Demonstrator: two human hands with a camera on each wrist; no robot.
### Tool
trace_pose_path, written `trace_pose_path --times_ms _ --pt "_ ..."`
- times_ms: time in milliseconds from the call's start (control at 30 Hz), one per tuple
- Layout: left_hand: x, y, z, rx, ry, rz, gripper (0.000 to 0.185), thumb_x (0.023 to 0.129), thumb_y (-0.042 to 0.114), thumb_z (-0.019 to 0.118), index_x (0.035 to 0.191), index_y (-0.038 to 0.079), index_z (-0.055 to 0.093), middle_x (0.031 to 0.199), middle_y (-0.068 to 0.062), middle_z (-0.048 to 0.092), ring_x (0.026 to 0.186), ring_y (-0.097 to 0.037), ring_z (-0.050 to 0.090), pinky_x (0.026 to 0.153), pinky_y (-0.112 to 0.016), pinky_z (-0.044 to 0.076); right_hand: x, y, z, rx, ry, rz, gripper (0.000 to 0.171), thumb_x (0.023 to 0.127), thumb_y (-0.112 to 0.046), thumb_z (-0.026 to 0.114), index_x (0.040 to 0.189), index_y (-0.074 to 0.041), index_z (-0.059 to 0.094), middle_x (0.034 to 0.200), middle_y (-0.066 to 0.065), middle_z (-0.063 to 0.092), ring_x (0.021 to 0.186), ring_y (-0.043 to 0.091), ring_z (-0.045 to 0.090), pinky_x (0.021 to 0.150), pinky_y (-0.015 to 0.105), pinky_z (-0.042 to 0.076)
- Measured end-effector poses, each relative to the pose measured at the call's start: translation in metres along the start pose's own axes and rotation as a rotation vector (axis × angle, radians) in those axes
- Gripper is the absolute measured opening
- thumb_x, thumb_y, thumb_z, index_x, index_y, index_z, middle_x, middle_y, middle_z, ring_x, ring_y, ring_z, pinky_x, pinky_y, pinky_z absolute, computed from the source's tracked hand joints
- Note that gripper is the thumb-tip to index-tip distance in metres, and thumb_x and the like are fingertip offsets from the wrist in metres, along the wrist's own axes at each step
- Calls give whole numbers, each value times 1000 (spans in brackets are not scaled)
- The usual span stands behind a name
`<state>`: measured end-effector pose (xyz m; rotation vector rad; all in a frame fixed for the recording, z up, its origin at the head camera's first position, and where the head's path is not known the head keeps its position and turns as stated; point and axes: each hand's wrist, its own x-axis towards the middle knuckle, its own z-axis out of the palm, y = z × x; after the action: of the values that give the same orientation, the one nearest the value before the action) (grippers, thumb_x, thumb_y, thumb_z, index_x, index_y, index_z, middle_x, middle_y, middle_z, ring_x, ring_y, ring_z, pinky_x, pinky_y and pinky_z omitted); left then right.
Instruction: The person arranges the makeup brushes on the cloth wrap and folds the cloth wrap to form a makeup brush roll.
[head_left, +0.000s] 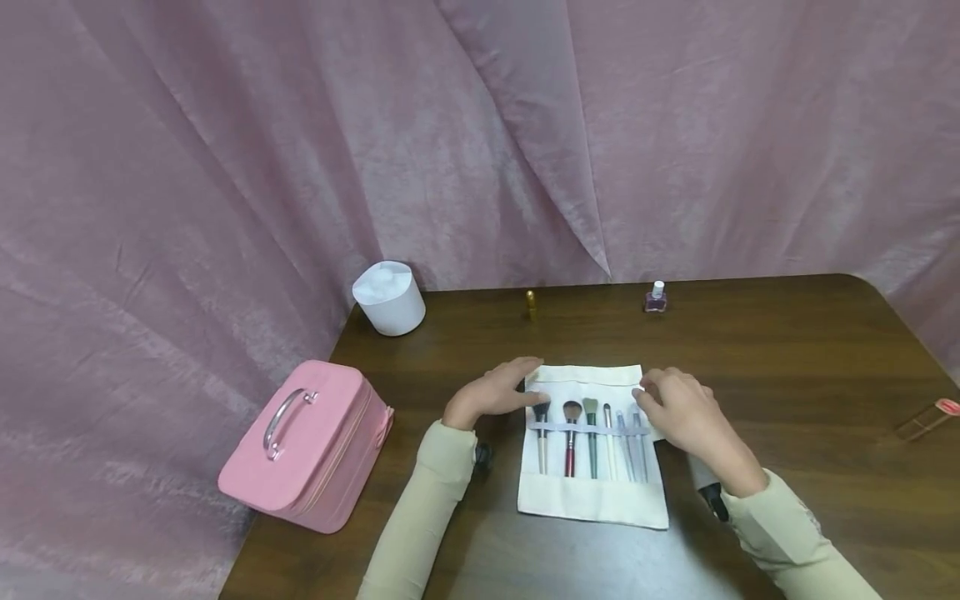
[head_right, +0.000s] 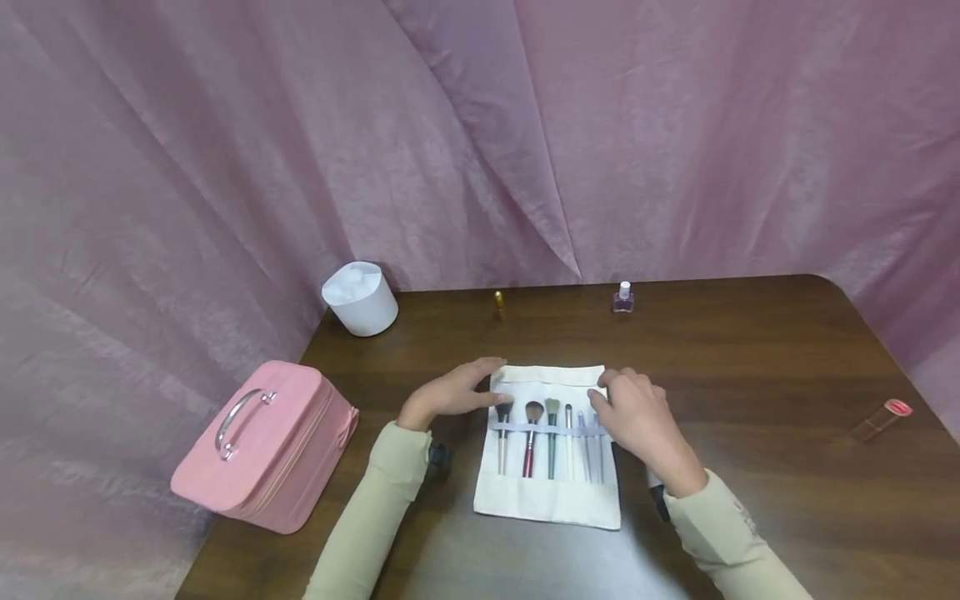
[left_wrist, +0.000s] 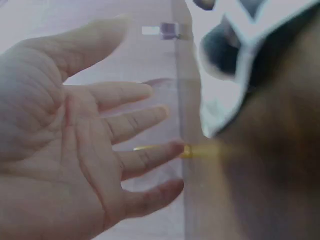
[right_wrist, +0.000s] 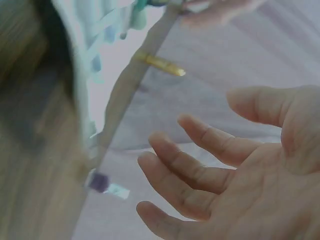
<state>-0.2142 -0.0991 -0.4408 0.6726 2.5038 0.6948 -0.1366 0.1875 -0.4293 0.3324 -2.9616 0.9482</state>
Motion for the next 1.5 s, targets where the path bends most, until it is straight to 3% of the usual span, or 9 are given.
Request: trace_pose_path --times_ms 233,433,633,767,900,1167,1367,1500 --pt "22 16 -3 -79 26 116 57 110 41 40 157 9 37 161 -8 36 148 -23 31 117 -41 28 -20 -31 13 13 -3 -15 51 107 -33 49 131 12 58 131 36 54 118 54 54 92 70 42" --pt "44 26 6 -128 43 197 59 111 46 29 155 10 42 158 -6 42 147 -19 33 117 -34 27 -41 -49 30 23 -12 -77 53 106 -34 52 137 9 55 137 32 51 121 50 52 91 66 46" --pt "54 29 16 -154 -19 102 65 108 56 21 155 16 44 160 -2 39 149 -18 30 119 -36 24 -62 -64 46 8 -111 -147 46 98 -31 66 128 3 63 126 23 61 118 44 57 96 59 46" --pt "58 31 20 -144 -35 21 72 104 66 18 155 22 45 161 -2 37 150 -21 28 119 -42 23 -69 -68 57 -7 -144 -235 40 95 -29 70 121 1 67 115 10 64 103 30 60 85 50 52" --pt "61 33 25 -130 -50 -8 76 102 69 16 155 22 45 161 -2 36 150 -23 27 119 -44 23 -73 -69 70 -15 -165 -339 35 94 -26 70 116 0 67 110 6 63 95 25 59 80 45 52" --pt "60 36 28 -105 -90 -26 71 105 63 18 158 20 39 163 -4 33 152 -26 22 120 -44 21 -76 -69 84 -6 -207 -396 31 95 -22 70 116 -1 66 113 7 63 97 23 59 82 41 52" --pt "63 37 28 -86 -119 33 69 108 57 22 157 11 38 161 -6 37 150 -22 28 118 -36 24 -76 -68 86 -40 -233 -425 30 95 -22 69 116 -1 67 115 7 65 96 23 57 83 40 51" --pt "65 36 28 -44 -139 41 69 108 57 24 157 12 39 161 -5 37 150 -21 27 119 -36 24 -76 -66 84 -41 -229 -425 28 94 -23 70 114 -2 68 114 6 65 94 21 56 81 39 51"
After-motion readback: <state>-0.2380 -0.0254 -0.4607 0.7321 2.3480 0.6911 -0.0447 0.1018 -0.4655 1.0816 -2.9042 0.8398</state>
